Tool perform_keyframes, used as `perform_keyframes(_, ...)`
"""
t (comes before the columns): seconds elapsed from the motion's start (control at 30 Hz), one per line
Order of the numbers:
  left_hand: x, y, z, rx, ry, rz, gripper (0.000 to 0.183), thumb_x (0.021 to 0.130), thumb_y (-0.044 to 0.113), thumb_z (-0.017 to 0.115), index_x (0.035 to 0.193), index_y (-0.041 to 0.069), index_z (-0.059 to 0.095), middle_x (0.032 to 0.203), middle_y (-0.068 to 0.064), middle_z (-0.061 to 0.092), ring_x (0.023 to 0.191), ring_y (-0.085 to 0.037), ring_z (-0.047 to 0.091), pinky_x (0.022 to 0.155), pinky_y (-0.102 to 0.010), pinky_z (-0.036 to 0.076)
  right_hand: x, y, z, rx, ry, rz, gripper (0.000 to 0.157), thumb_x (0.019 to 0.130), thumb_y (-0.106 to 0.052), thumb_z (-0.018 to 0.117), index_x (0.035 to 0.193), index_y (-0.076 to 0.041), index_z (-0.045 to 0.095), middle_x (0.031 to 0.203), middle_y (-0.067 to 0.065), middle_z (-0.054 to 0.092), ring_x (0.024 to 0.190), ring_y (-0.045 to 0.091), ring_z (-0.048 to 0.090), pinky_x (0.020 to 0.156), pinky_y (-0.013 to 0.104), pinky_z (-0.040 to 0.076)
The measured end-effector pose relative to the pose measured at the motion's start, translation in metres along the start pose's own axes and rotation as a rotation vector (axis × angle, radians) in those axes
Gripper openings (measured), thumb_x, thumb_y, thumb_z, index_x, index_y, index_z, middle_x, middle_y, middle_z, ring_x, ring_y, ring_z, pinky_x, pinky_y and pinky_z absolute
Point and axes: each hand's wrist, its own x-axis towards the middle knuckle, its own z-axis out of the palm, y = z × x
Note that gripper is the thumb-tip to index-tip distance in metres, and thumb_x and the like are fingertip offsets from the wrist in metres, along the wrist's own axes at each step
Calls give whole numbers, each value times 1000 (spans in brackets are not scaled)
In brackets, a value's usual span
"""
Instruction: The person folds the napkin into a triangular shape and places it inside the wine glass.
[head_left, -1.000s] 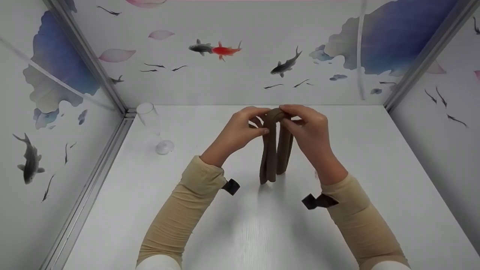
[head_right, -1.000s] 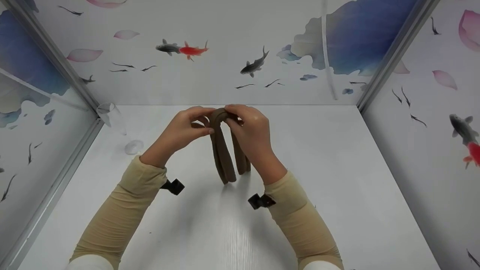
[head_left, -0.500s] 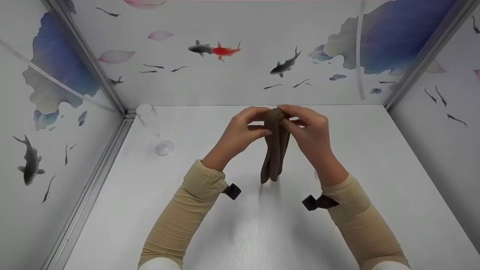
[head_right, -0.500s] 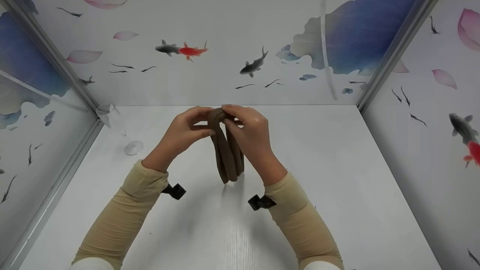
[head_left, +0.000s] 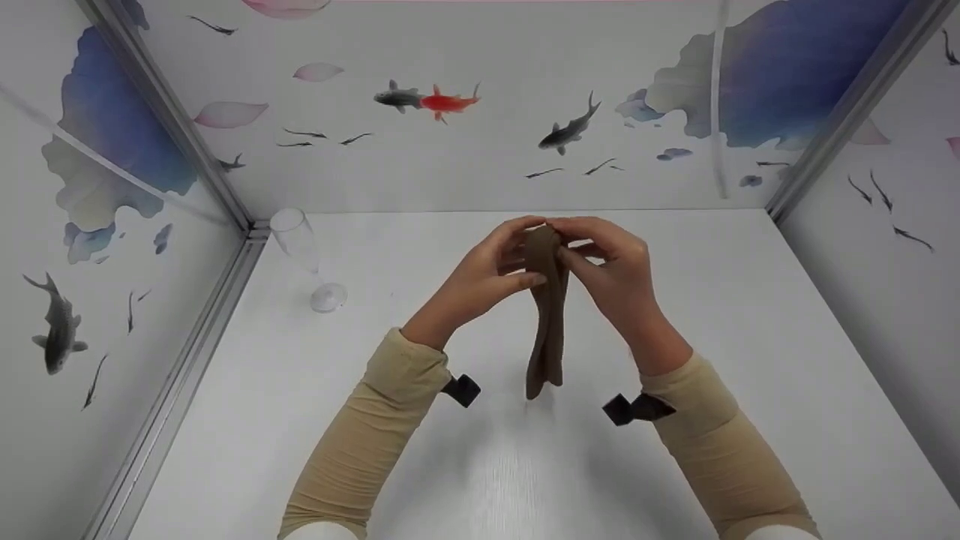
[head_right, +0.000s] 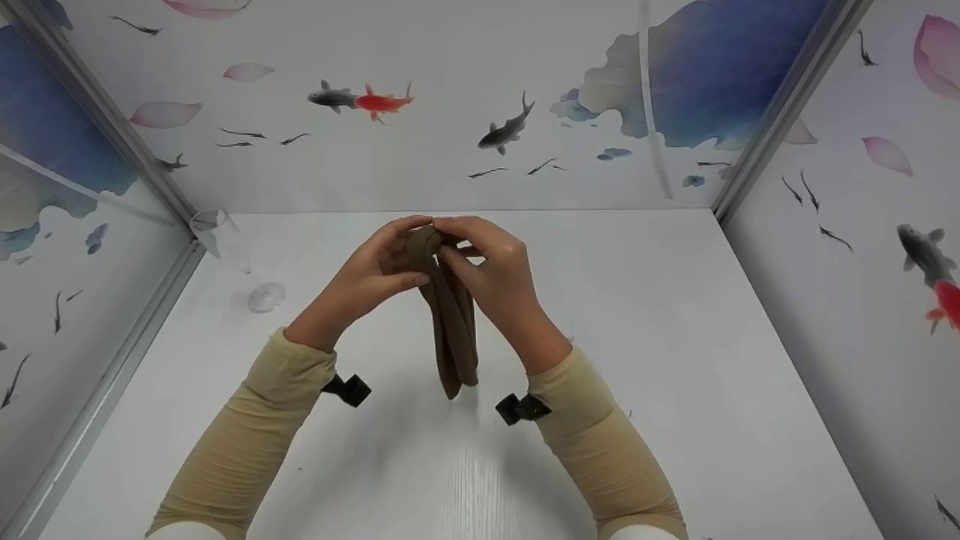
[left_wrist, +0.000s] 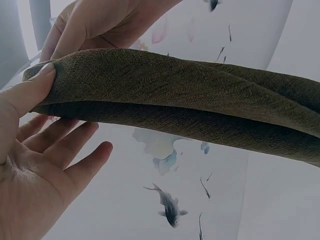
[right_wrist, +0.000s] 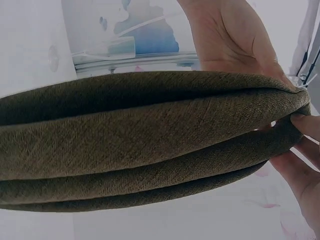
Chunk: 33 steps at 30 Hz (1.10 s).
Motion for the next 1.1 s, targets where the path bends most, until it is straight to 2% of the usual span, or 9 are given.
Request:
perform_keyframes(0.17,-2,1,-1,78,26,19,65,89,6,71,146,4,38,133,-10,52,121,-16,54,102,-27,41,-3,1,4,46,-1,23,18,81,18,68,93,4,64,106,11,68,94,22,66,74,26,56)
perform_keyframes(0.3,-4,2,-3,114,62,50,62,88,7,72,143,2,42,130,-8,55,119,-15,55,102,-27,41,-6,6,7,97,-21,-6,16,82,20,64,89,6,63,109,14,64,101,29,62,81,31,55)
perform_keyframes(0.43,-5,5,-3,139,110,59,60,87,7,73,140,3,46,128,-7,57,118,-15,55,101,-27,42,-11,13,10,165,-85,-7,15,85,17,59,92,5,65,120,15,58,110,30,56,92,34,50)
perform_keyframes(0.53,-6,6,-3,164,143,62,59,86,7,74,139,4,48,126,-7,58,117,-14,55,100,-26,42,-17,15,11,200,-147,38,14,87,13,58,96,5,66,128,17,52,117,28,51,97,34,45)
perform_keyframes(0.67,-6,5,-4,197,179,90,57,85,5,74,137,2,50,125,-8,58,115,-13,56,99,-26,43,-20,6,14,170,-211,83,20,84,10,67,104,7,64,130,21,50,121,27,48,100,34,42)
perform_keyframes(0.83,-6,2,-2,239,206,126,56,84,5,75,135,1,51,126,-10,58,114,-13,57,98,-27,44,-20,-12,17,103,-209,118,37,75,9,79,108,10,63,125,26,52,121,26,49,101,33,42)
perform_keyframes(0.93,-6,1,0,238,222,122,56,84,4,76,135,0,51,127,-10,58,115,-13,57,98,-26,44,-21,-12,19,104,-203,147,41,73,9,80,110,11,62,125,26,51,120,27,50,102,35,42)
perform_keyframes(1.1,-7,1,2,225,229,93,57,84,5,76,136,2,51,129,-9,57,116,-13,57,98,-25,43,-25,-9,21,103,-215,168,36,77,10,77,110,10,63,126,25,50,120,28,49,102,39,42)
